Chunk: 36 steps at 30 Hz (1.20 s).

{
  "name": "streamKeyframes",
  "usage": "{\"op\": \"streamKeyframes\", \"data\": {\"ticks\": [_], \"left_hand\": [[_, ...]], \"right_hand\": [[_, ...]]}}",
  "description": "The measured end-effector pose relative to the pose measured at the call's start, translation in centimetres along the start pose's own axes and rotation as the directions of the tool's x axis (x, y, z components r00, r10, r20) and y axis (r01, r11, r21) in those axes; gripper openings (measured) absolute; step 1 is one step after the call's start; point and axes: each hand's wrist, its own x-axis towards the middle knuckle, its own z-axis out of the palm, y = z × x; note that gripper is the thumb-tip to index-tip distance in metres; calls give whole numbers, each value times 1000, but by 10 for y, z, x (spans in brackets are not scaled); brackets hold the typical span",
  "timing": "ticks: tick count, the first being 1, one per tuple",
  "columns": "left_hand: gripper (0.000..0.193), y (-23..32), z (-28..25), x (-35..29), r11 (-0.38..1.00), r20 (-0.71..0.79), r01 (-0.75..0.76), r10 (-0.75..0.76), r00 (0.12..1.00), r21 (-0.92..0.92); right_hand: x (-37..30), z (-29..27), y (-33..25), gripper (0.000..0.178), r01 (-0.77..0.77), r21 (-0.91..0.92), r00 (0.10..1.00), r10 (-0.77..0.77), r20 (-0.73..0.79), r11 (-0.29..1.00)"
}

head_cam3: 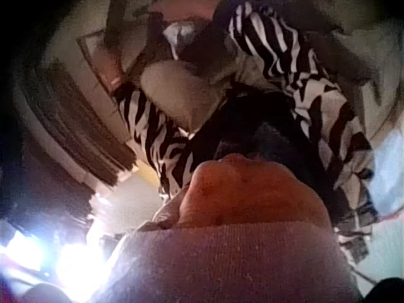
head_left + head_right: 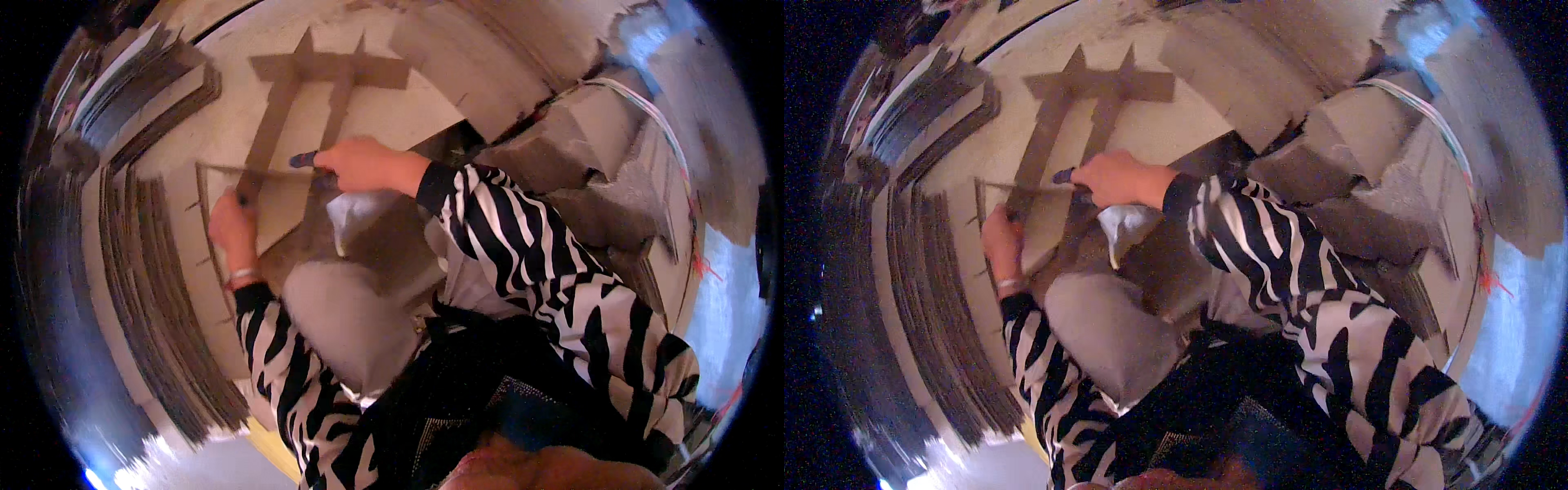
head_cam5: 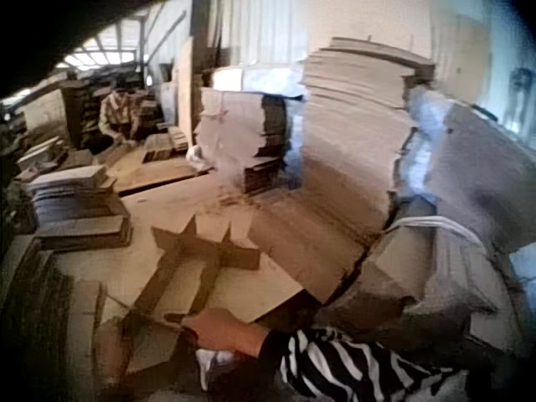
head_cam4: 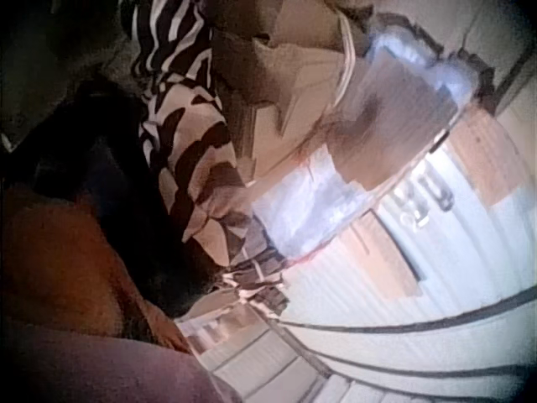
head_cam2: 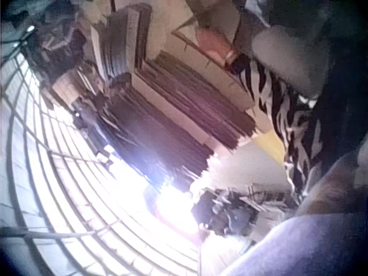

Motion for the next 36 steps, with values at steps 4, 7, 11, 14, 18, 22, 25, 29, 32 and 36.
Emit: {"op": "streamKeyframes", "data": {"ticks": [4, 7, 11, 14, 18, 22, 25, 29, 32, 36], "left_hand": [[40, 22, -17, 16, 967, -155, -205, 182, 971, -151], [51, 35, -56, 25, 979, -78, -134, 123, 989, -156], [48, 78, -59, 46, 959, -148, -211, 184, 972, -189], [39, 89, -36, 66, 970, 84, -154, 173, 981, -189], [24, 72, -16, 78, 989, 217, -87, 113, 970, -123], [19, 48, -17, 69, 996, 195, -38, 53, 979, -80], [20, 48, -19, 71, 996, 164, -46, 57, 985, -71], [21, 30, -22, 46, 995, 174, 80, -68, 982, -66], [22, 51, -29, 53, 990, 111, 9, 7, 994, -140], [21, 58, -13, 57, 991, 124, -18, 35, 992, -134]], "right_hand": [[-40, -74, 104, 37, -554, -158, 742, 399, -538, 817], [-81, -80, 171, 44, -816, -278, 547, 524, -653, 506], [-128, -74, 207, 42, -906, -323, 421, 642, -641, 272], [-119, -84, 212, 38, -850, -352, 521, 527, -672, 392], [-79, -137, 159, 35, -740, -144, 587, 528, -614, 657], [-35, -136, 69, 38, -387, -76, 763, 273, -586, 919], [6, -108, 44, 45, 14, 134, 891, 48, -452, 991], [53, -43, 44, 44, 71, 269, 984, -22, -178, 961], [36, -73, 80, 38, -7, 50, 991, 13, -131, 999], [17, -77, 73, 36, -19, -147, 996, 6, -84, 989]]}}
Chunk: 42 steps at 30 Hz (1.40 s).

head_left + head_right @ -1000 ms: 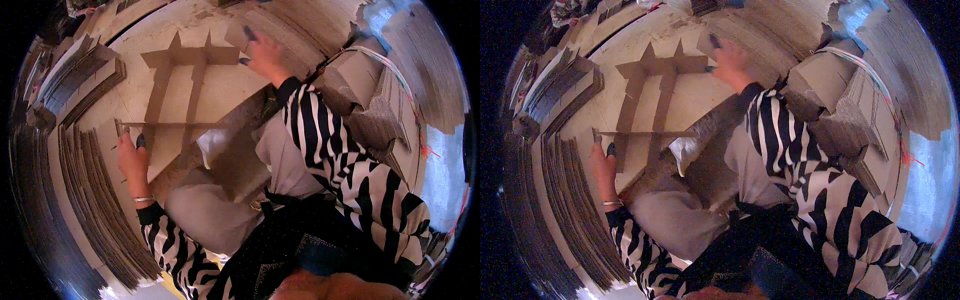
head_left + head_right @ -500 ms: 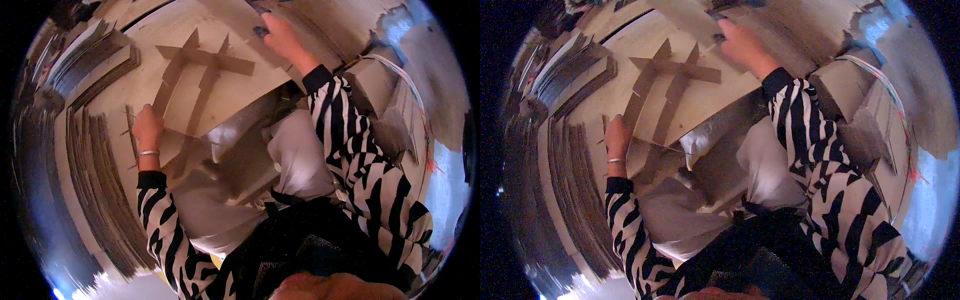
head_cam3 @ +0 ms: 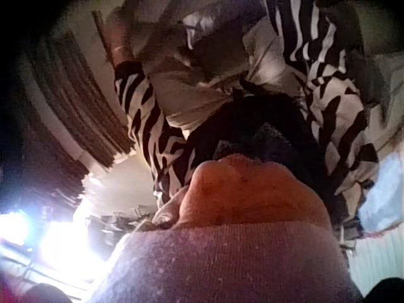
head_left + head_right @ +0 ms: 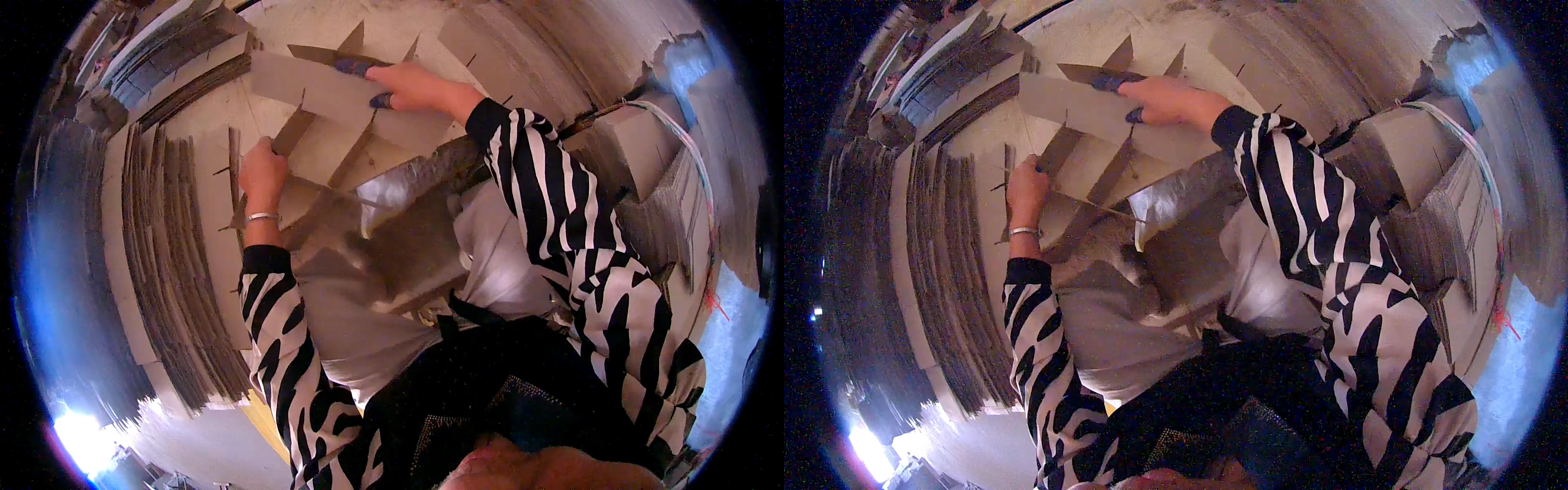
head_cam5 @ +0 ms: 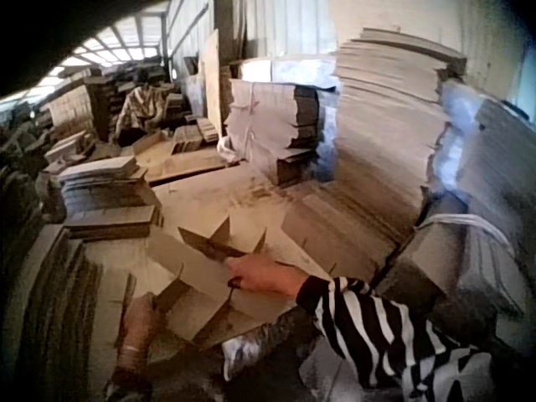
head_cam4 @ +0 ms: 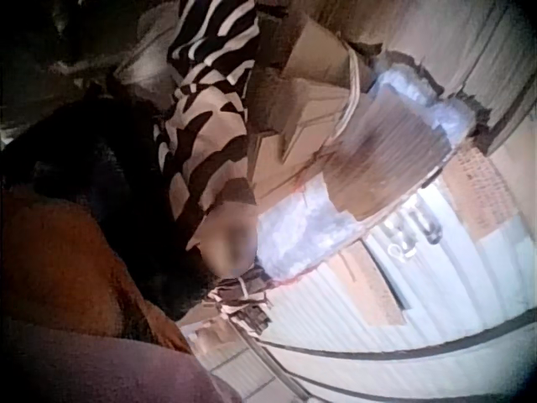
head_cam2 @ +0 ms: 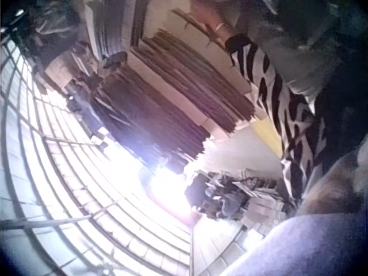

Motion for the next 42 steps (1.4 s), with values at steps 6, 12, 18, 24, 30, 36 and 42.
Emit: {"op": "streamKeyframes", "data": {"ticks": [6, 12, 18, 24, 30, 36, 42], "left_hand": [[21, 4, 0, -8, 999, 4, 51, -51, 999, -8], [22, 20, -6, -3, 996, 39, 82, -83, 996, 28], [23, 40, 3, 0, 998, 50, 59, -60, 997, 26], [38, 11, 8, 5, 986, -297, -67, 19, 955, -151], [50, 9, -15, -13, 818, 237, -35, 208, 949, -574], [66, 85, 16, -57, 851, 136, -183, 284, 949, -492], [62, 58, -70, -72, 829, -328, -374, 247, 912, -416]], "right_hand": [[-8, 26, -45, 42, -27, -140, 998, 34, 53, 990], [-20, 54, -29, 28, -195, -190, 977, 175, -120, 962], [-13, 54, -18, 28, -120, -207, 993, 118, -19, 971], [-30, 36, -7, 32, -178, -6, 984, 177, -18, 984], [-55, 79, 45, 32, -33, 515, 985, 115, -128, 856], [-20, 99, -38, 32, -78, 546, 978, 172, -122, 834], [-154, 19, -49, 17, -186, 574, 911, 359, -204, 797]]}}
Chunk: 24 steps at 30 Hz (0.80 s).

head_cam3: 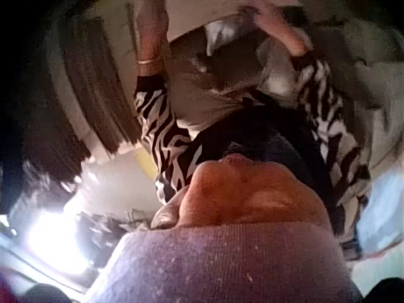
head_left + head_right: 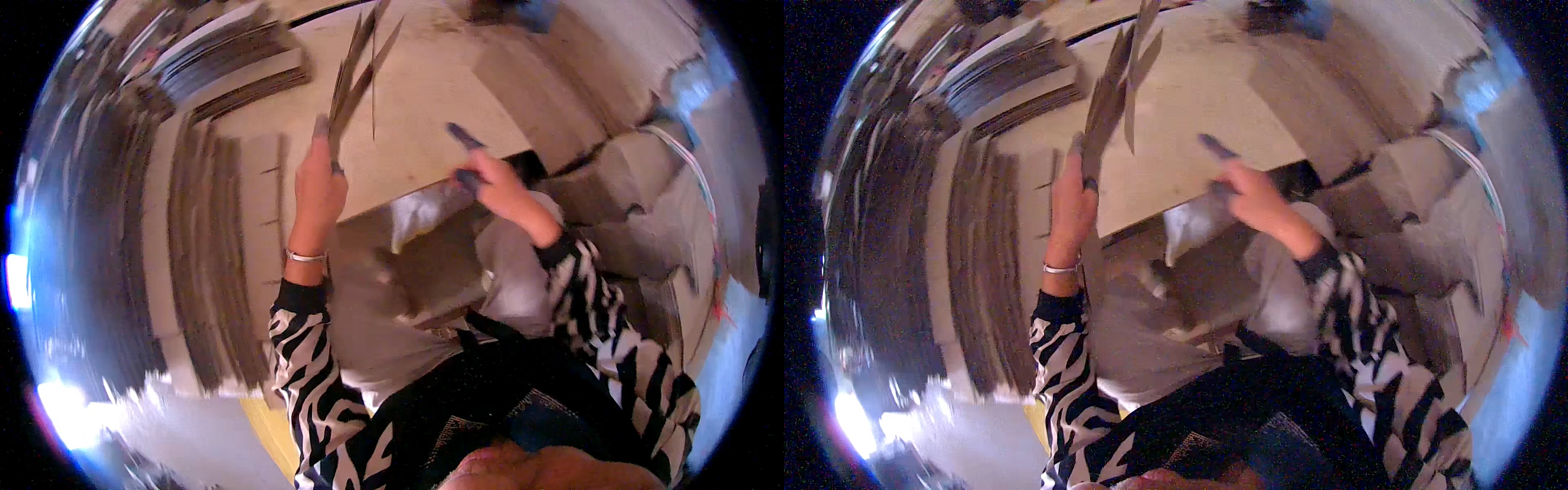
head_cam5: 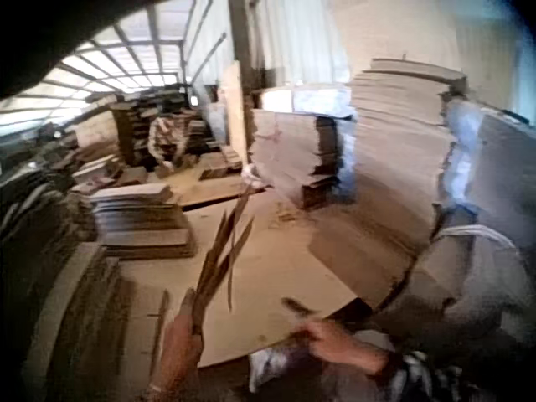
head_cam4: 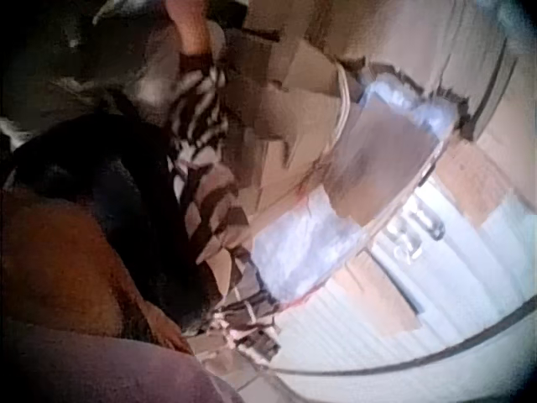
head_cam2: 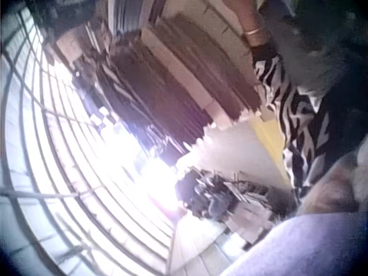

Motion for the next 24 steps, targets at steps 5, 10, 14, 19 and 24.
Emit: {"op": "streamKeyframes", "data": {"ticks": [5, 10, 14, 19, 24], "left_hand": [[42, 47, -138, 5, 735, -304, -21, 307, 902, 678], [43, -1, -266, -70, 275, -203, 198, -9, 979, 941], [49, -110, -233, -107, 253, -102, 258, -500, 860, 932], [36, -204, -214, -101, 299, -161, 234, -249, 955, 925], [56, -91, -105, -68, 697, -251, 194, -21, 968, 690]], "right_hand": [[-71, -27, 47, 14, -85, -203, 996, 75, -56, 976], [-72, 3, 20, 20, -47, -158, 999, 45, -16, 986], [-77, -21, 38, 26, 9, -256, 997, -28, -71, 967], [-90, -37, 35, 28, 89, -355, 989, -126, -81, 931], [-141, -84, -34, 38, 82, -486, 984, 6, 176, 870]]}}
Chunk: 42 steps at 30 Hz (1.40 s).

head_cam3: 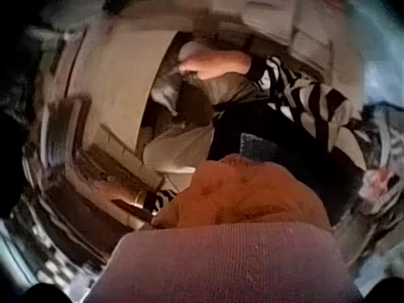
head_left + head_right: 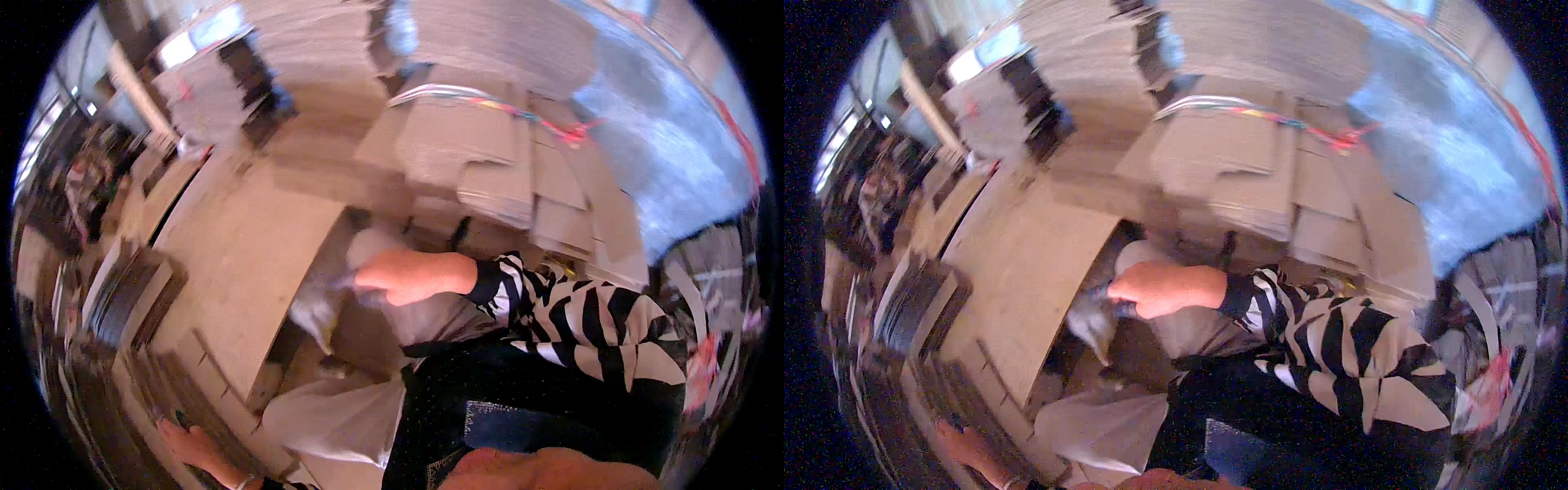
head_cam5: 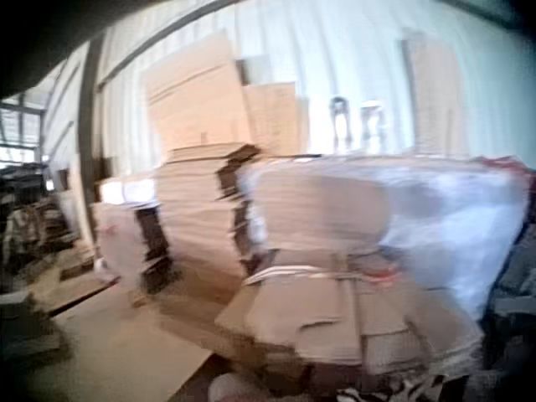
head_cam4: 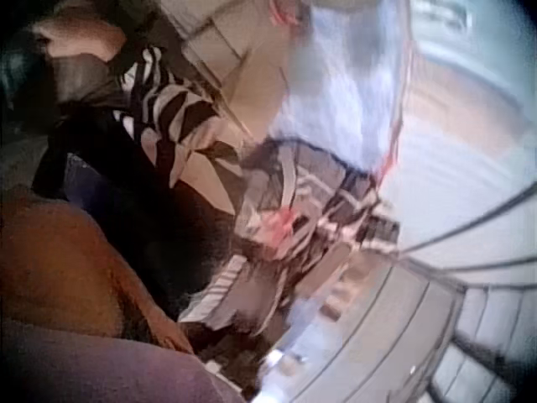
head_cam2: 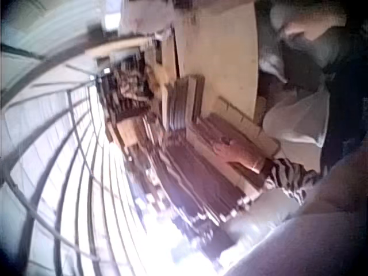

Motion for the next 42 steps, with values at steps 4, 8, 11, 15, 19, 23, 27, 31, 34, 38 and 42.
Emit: {"op": "streamKeyframes", "data": {"ticks": [4, 8, 11, 15, 19, 23, 27, 31, 34, 38, 42], "left_hand": [[48, 136, -7, 12, 774, -72, -292, 306, 949, -562], [46, 249, -89, -2, 441, -97, -312, 444, 891, -841], [46, 298, -119, -7, 149, -82, -194, 549, 832, -970], [44, 349, -157, -6, -111, -89, -19, 673, 735, -994], [42, 388, -180, -11, -263, -152, 75, 742, 653, -962], [49, 442, -192, -9, -296, -211, 56, 790, 576, -954], [47, 498, -202, -10, -255, -64, 278, 833, 550, -926], [53, 574, -196, 13, -274, 65, 633, 886, 458, -724], [64, 642, -210, 12, -263, 126, 821, 920, 372, -508], [73, 694, -231, -3, -302, 230, 943, 917, 327, -139], [74, 708, -247, -7, -387, -62, 922, 921, 385, -17]], "right_hand": [[-84, -71, -45, 36, 43, 238, 999, -39, -24, 970], [-174, -133, -83, 26, 81, 382, 988, -23, -155, 921], [-242, -173, -81, 36, 229, 521, 871, 66, -486, 822], [-309, -212, -11, 50, 146, 761, 504, 614, -607, 632], [-318, -217, 101, 45, 186, 846, 292, 793, -534, 500], [-305, -250, 161, 44, 420, 785, 182, 805, -565, 456], [-299, -252, 186, 43, 596, 697, 148, 799, -583, 399], [-278, -255, 178, 39, 769, 574, 205, 743, -637, 280], [-265, -252, 141, 41, 777, 552, 204, 708, -676, 303], [-254, -227, 131, 46, 789, 590, 401, 580, -708, 174], [-250, -201, 84, 29, 589, 747, 542, 535, -648, 308]]}}
